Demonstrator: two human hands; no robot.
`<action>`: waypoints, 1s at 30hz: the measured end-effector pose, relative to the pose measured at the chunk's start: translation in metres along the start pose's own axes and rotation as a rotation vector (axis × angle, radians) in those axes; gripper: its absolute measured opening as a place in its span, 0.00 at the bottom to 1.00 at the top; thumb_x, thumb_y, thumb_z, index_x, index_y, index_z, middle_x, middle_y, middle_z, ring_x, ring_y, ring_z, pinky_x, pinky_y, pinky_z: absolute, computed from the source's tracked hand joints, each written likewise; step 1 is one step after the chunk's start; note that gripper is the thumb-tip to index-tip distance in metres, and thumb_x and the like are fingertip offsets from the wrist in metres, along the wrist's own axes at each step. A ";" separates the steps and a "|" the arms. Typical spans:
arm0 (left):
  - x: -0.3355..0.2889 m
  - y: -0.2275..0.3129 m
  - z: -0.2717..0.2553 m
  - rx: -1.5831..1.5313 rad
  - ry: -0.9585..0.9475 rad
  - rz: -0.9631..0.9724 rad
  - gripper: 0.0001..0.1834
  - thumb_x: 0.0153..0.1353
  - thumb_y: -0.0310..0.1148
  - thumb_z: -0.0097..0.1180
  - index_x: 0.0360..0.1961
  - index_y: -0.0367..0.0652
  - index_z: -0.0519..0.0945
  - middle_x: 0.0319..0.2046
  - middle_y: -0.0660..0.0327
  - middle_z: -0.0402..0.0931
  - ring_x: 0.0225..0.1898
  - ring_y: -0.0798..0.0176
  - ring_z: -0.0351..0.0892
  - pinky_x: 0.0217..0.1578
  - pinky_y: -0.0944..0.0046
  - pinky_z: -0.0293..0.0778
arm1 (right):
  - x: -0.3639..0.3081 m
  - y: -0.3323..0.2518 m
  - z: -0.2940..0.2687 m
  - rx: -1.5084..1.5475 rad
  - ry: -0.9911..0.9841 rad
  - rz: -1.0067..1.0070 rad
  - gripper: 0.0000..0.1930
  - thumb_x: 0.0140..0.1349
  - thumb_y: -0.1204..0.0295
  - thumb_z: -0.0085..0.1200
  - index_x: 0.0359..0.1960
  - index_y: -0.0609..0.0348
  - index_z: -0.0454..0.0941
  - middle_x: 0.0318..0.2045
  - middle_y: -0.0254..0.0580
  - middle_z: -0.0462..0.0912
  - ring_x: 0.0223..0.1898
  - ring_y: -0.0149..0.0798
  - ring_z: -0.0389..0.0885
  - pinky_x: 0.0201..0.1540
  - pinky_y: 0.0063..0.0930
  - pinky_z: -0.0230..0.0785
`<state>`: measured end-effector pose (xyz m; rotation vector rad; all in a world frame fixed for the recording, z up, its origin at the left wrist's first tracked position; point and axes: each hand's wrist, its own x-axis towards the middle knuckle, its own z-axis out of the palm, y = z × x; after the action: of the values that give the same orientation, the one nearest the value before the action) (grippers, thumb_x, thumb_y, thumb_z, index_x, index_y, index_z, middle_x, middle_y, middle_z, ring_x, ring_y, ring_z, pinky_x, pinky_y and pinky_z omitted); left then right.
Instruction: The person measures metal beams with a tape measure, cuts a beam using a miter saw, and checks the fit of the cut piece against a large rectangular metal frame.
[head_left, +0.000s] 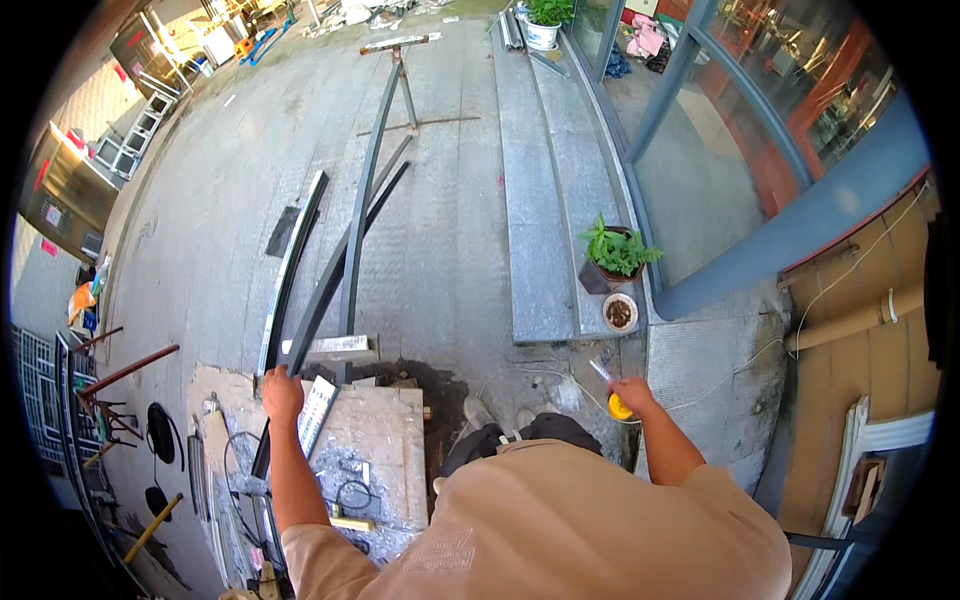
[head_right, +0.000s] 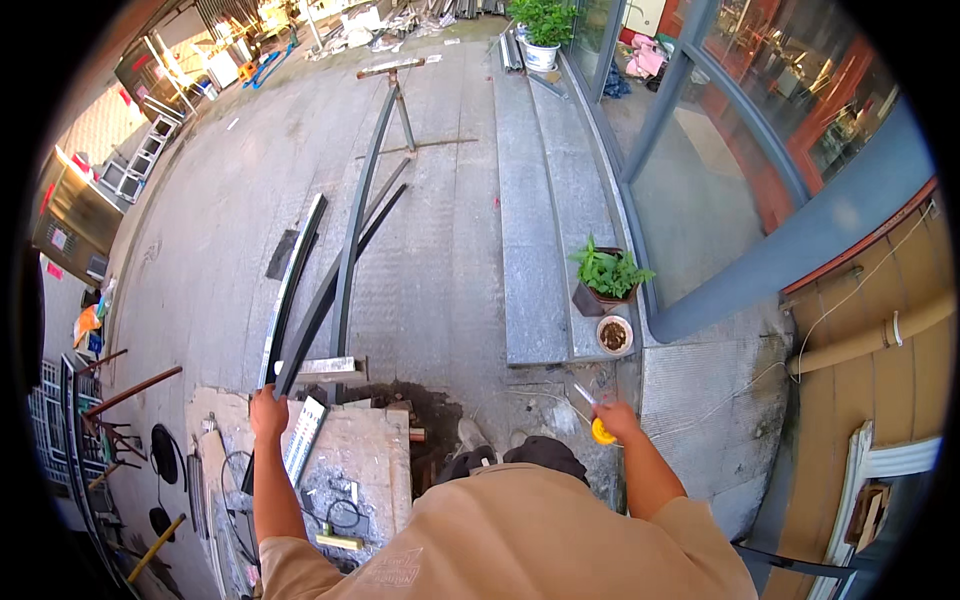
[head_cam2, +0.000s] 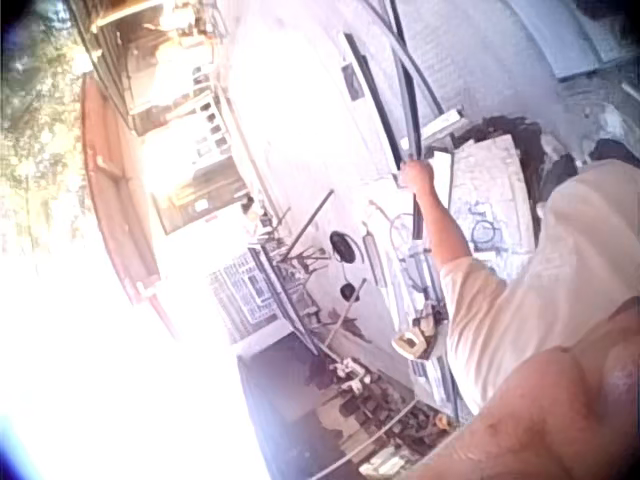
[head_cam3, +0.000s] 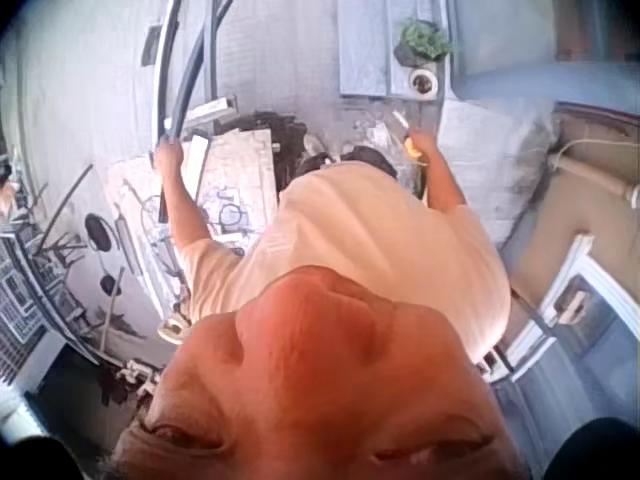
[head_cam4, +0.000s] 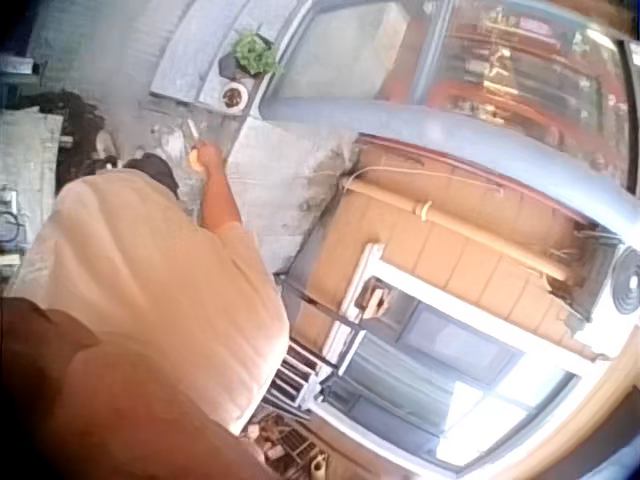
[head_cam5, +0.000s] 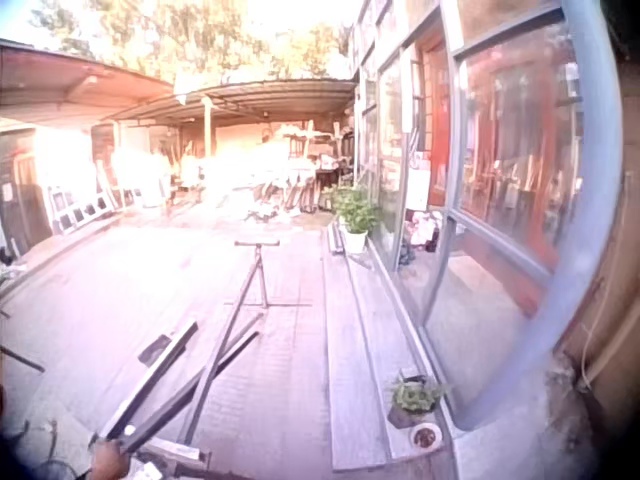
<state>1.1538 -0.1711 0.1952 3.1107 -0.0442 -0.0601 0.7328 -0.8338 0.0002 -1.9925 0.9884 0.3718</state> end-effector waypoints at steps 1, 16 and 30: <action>0.022 -0.020 0.014 0.019 -0.030 -0.043 0.21 0.66 0.36 0.64 0.58 0.39 0.83 0.56 0.44 0.81 0.59 0.38 0.81 0.61 0.44 0.77 | -0.011 0.011 0.009 -0.006 0.006 0.068 0.22 0.71 0.51 0.61 0.34 0.58 0.92 0.29 0.43 0.90 0.31 0.37 0.87 0.40 0.37 0.77; 0.087 -0.058 0.115 0.064 -0.306 -0.251 0.40 0.66 0.50 0.67 0.72 0.38 0.70 0.55 0.45 0.87 0.57 0.42 0.87 0.57 0.45 0.82 | -0.088 0.066 -0.001 -0.571 -0.152 0.507 0.29 0.74 0.39 0.47 0.51 0.49 0.90 0.50 0.50 0.91 0.52 0.56 0.89 0.56 0.47 0.79; -0.044 -0.147 0.027 0.115 -0.328 -0.430 0.29 0.63 0.46 0.71 0.55 0.35 0.79 0.51 0.42 0.87 0.55 0.39 0.87 0.57 0.45 0.81 | 0.087 -0.189 0.001 -0.285 -0.110 -0.003 0.26 0.67 0.41 0.60 0.37 0.52 0.94 0.32 0.46 0.92 0.37 0.47 0.91 0.44 0.41 0.81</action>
<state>1.1125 -0.0235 0.1655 3.1209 0.6327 -0.5935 0.9323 -0.8164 0.0566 -2.2004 0.9025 0.6445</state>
